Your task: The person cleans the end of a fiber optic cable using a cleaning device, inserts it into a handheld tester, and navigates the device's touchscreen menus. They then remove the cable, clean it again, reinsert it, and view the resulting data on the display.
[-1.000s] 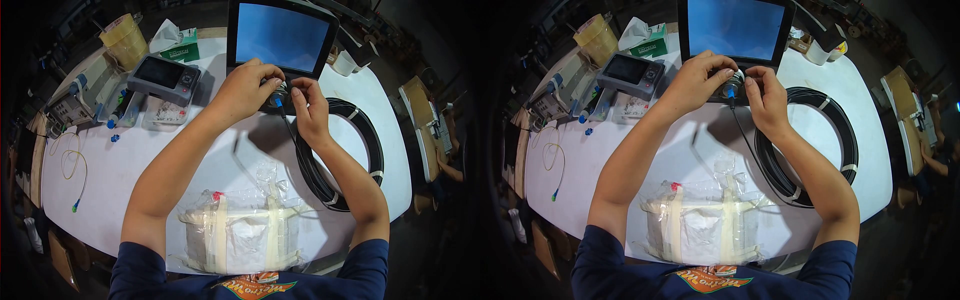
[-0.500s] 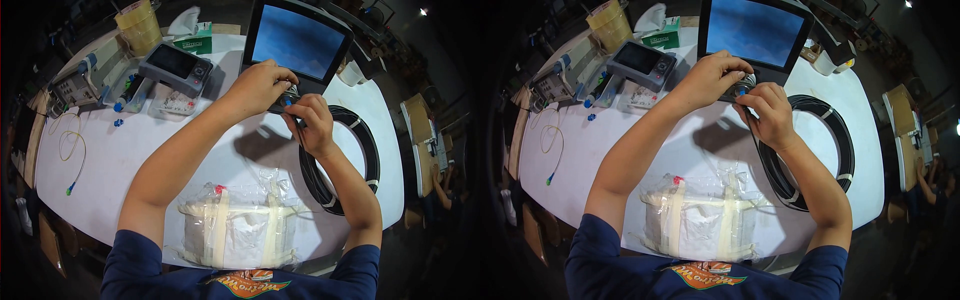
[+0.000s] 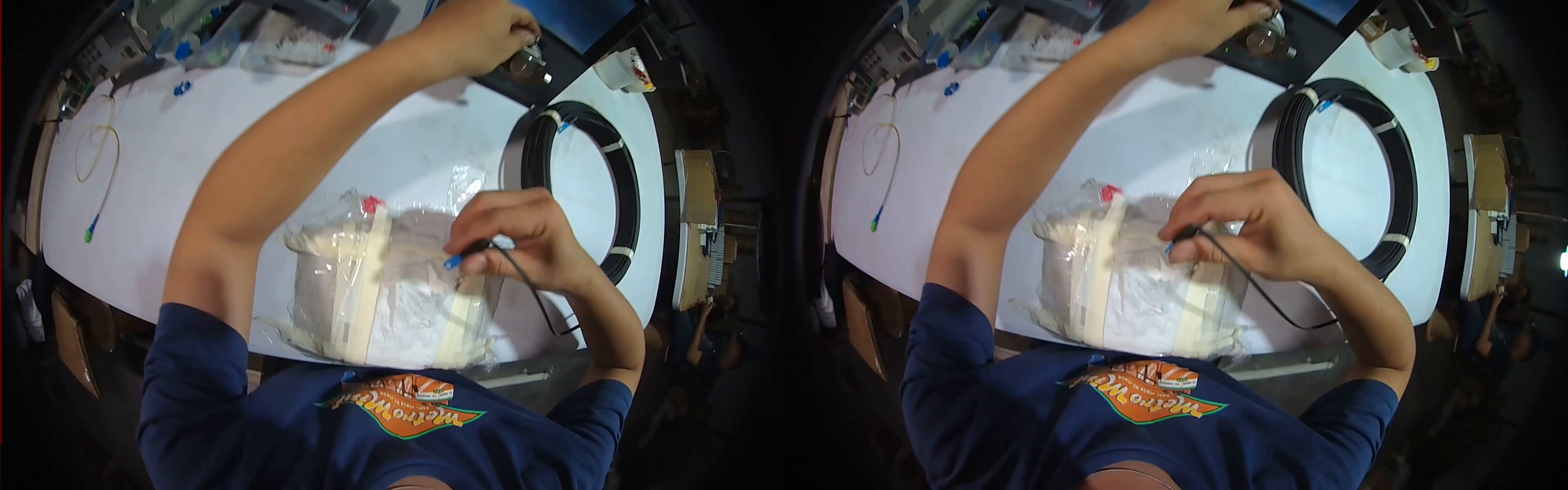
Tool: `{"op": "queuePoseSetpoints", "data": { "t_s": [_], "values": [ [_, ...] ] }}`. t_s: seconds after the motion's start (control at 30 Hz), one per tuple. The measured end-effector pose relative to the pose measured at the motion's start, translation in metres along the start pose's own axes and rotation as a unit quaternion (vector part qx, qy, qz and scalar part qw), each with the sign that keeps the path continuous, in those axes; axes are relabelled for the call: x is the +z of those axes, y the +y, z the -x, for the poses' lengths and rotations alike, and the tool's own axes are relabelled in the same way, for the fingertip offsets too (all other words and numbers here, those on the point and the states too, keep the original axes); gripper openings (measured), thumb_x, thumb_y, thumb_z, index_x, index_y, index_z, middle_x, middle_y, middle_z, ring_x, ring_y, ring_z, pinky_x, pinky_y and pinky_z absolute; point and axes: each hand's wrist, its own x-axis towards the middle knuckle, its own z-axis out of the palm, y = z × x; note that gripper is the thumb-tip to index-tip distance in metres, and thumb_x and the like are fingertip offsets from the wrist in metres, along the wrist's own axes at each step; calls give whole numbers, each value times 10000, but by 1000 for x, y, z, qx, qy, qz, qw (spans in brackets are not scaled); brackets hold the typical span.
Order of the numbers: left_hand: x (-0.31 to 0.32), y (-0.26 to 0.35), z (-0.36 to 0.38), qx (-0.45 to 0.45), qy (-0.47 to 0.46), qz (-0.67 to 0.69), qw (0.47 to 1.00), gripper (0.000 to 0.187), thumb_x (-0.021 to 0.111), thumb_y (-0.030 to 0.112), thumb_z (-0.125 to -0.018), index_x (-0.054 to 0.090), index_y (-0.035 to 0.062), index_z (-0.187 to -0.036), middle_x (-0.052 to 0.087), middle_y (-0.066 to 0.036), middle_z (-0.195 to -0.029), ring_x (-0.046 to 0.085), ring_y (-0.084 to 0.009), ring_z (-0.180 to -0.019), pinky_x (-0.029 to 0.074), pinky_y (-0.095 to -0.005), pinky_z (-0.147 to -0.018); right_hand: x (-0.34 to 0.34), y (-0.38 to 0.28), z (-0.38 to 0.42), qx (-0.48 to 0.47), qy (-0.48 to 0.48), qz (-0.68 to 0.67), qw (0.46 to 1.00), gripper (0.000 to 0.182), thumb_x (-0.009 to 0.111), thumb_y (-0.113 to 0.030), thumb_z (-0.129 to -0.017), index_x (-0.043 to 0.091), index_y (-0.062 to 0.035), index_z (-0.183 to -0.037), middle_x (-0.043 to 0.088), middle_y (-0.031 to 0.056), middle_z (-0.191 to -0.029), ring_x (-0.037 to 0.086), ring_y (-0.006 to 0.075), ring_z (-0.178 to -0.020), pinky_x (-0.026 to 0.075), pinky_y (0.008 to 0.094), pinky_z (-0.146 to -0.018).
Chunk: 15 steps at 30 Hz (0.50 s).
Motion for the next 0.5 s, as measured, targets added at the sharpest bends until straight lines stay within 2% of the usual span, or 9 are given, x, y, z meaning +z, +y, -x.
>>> {"op": "queuePoseSetpoints", "data": {
  "t_s": [0.07,0.1,0.2,0.23,0.3,0.4,0.43,0.5],
  "values": [
    [-11,6,2,36,9,-13,999,236,611,196,-939,756,19,-995,698,-241,-1008,659,-410,-984,516,-463,-901,12,-6,8,28,-58,-34,997,207,862,-127,-808,766,-25,-959,732,94,-900,703,258,-833,553,343,-747],
    [-11,6,2,29,9,-11,999,236,611,196,-939,756,19,-995,698,-241,-1008,659,-410,-984,516,-463,-901,17,-5,11,33,-61,-38,997,207,862,-127,-808,766,-25,-959,732,94,-900,703,258,-833,553,343,-747],
    [-10,7,2,43,17,4,999,231,596,174,-935,753,10,-979,706,-238,-968,665,-414,-955,525,-464,-871,32,-1,16,-33,-30,60,997,252,889,-145,-749,764,-36,-938,713,77,-885,670,277,-864,544,374,-767],
    [-11,7,3,39,17,5,999,231,596,174,-935,753,10,-979,706,-238,-968,665,-414,-955,525,-464,-871,36,0,16,-31,-32,57,997,252,889,-145,-749,764,-36,-938,713,77,-885,670,277,-864,544,374,-767],
    [-12,9,2,24,-1,9,1000,227,599,169,-931,755,8,-969,721,-226,-947,679,-408,-926,534,-460,-850,43,1,16,-62,2,147,987,246,886,-146,-752,757,-41,-933,712,76,-888,669,281,-874,546,382,-769],
    [-18,14,7,47,9,12,999,226,605,168,-926,754,1,-958,731,-215,-936,689,-404,-901,541,-458,-831,43,-2,12,-80,-13,167,983,251,879,-152,-759,750,-43,-944,709,80,-892,667,287,-882,548,392,-773],
    [-17,13,6,48,10,10,999,226,605,168,-926,754,1,-958,731,-215,-936,689,-404,-901,541,-458,-831,41,-1,10,-82,-13,168,982,251,879,-152,-759,750,-43,-944,709,80,-892,667,287,-882,548,392,-773],
    [-13,13,4,41,14,17,999,234,607,177,-929,757,2,-973,729,-225,-963,686,-406,-932,537,-456,-852,36,3,9,-40,-42,64,996,212,854,-95,-772,755,-39,-950,706,73,-928,658,262,-889,537,360,-765]
  ]
}}
